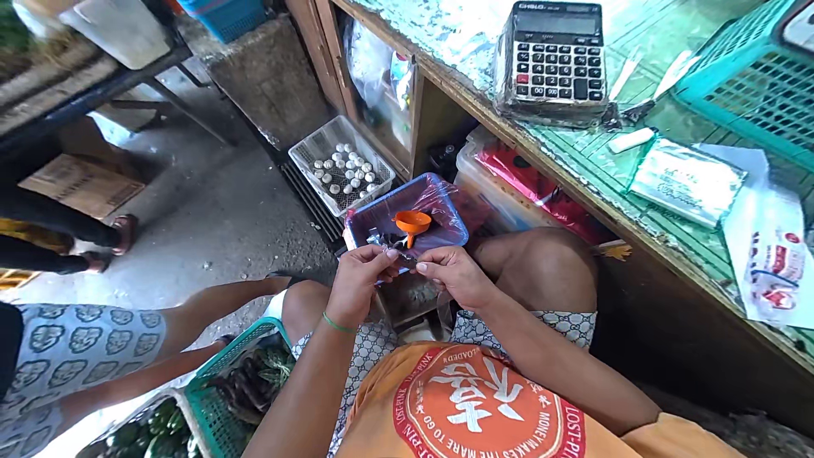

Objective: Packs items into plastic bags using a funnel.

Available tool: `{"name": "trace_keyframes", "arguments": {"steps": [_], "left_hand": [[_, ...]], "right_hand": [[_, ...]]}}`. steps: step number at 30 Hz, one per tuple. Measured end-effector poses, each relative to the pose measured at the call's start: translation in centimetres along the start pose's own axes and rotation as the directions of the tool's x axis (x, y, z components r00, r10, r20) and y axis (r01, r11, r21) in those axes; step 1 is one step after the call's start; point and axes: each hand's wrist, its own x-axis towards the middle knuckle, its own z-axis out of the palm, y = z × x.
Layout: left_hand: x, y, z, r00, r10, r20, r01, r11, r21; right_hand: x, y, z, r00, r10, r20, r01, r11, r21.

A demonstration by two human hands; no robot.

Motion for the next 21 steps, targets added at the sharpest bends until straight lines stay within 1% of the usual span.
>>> {"name": "trace_keyframes", "arguments": {"steps": [2,3,4,5,6,7,8,9,10,12,14,15,16,17,18,19,20,21], "left_hand": [[0.6,-0.2,0.3,0.999,0.004,-0.053,-0.005,1.0,-0.023],[0.9,-0.5,0.5,0.997,0.017,-0.077,-0.023,0.997,-0.068],[1.2,-1.0,0.8,0.995,0.036,-0.089,-0.047,0.991,-0.128],[1.3,-1.9,1.2,0.995,0.064,-0.072,-0.076,0.981,-0.18],[1.4,-3.0,1.5,0.996,0.084,-0.019,-0.086,0.978,-0.188],[1.1,-4.1,2.0,0.996,0.075,0.054,-0.066,0.986,-0.151],[0.6,-5.2,2.7,0.991,0.034,0.126,-0.023,0.995,-0.092],[-0.2,-6.2,3.6,0.984,-0.027,0.176,0.034,0.999,-0.035],[-1.1,-7.0,4.2,0.978,-0.08,0.193,0.086,0.996,-0.023],[-1.7,-7.9,4.3,0.974,-0.13,0.184,0.147,0.985,-0.085],[-0.9,-8.0,2.6,0.97,-0.137,0.199,0.169,0.973,-0.159],[0.0,-7.9,1.5,0.967,-0.132,0.216,0.174,0.967,-0.184],[1.0,-7.5,0.2,0.965,-0.13,0.229,0.178,0.963,-0.204],[2.0,-6.9,-1.0,0.966,-0.121,0.228,0.17,0.963,-0.211],[3.0,-5.9,-1.9,0.972,-0.096,0.213,0.136,0.974,-0.182],[4.0,-4.8,-2.3,0.982,-0.051,0.183,0.067,0.995,-0.079],[4.9,-3.6,-2.1,0.989,0.019,0.146,-0.03,0.997,0.073],[5.6,-2.5,-1.3,0.984,0.104,0.142,-0.137,0.959,0.249]], "right_hand": [[0.2,0.0,0.2,0.998,-0.038,-0.043,0.036,0.998,-0.05],[0.3,0.1,0.3,0.997,-0.049,-0.061,0.047,0.998,-0.039],[0.4,0.2,0.4,0.995,-0.053,-0.085,0.053,0.999,0.006],[0.6,0.4,0.4,0.992,-0.045,-0.119,0.054,0.996,0.074],[0.8,0.4,0.4,0.987,-0.027,-0.157,0.05,0.988,0.149],[0.9,0.4,0.3,0.982,-0.007,-0.19,0.049,0.974,0.22],[1.0,0.1,0.3,0.976,0.013,-0.216,0.048,0.96,0.275],[1.1,-0.1,0.2,0.972,0.032,-0.234,0.045,0.948,0.316],[1.1,-0.4,0.1,0.969,0.051,-0.242,0.038,0.936,0.35],[0.9,-1.0,-0.4,0.967,0.088,-0.24,0.016,0.915,0.402],[0.4,-1.6,-0.9,0.968,0.074,-0.239,0.024,0.923,0.384],[-0.1,-1.9,-1.3,0.972,0.024,-0.234,0.054,0.945,0.323],[-0.5,-2.0,-1.6,0.975,-0.062,-0.213,0.11,0.969,0.219],[-0.9,-1.9,-1.9,0.973,-0.161,-0.165,0.175,0.982,0.068],[-1.3,-1.9,-2.2,0.967,-0.239,-0.084,0.228,0.966,-0.122],[-1.7,-1.8,-2.4,0.962,-0.274,0.003,0.259,0.906,-0.334],[-2.1,-1.8,-2.5,0.966,-0.249,0.077,0.25,0.804,-0.54],[-2.2,-1.8,-2.4,0.979,-0.169,0.116,0.201,0.674,-0.711]]}}
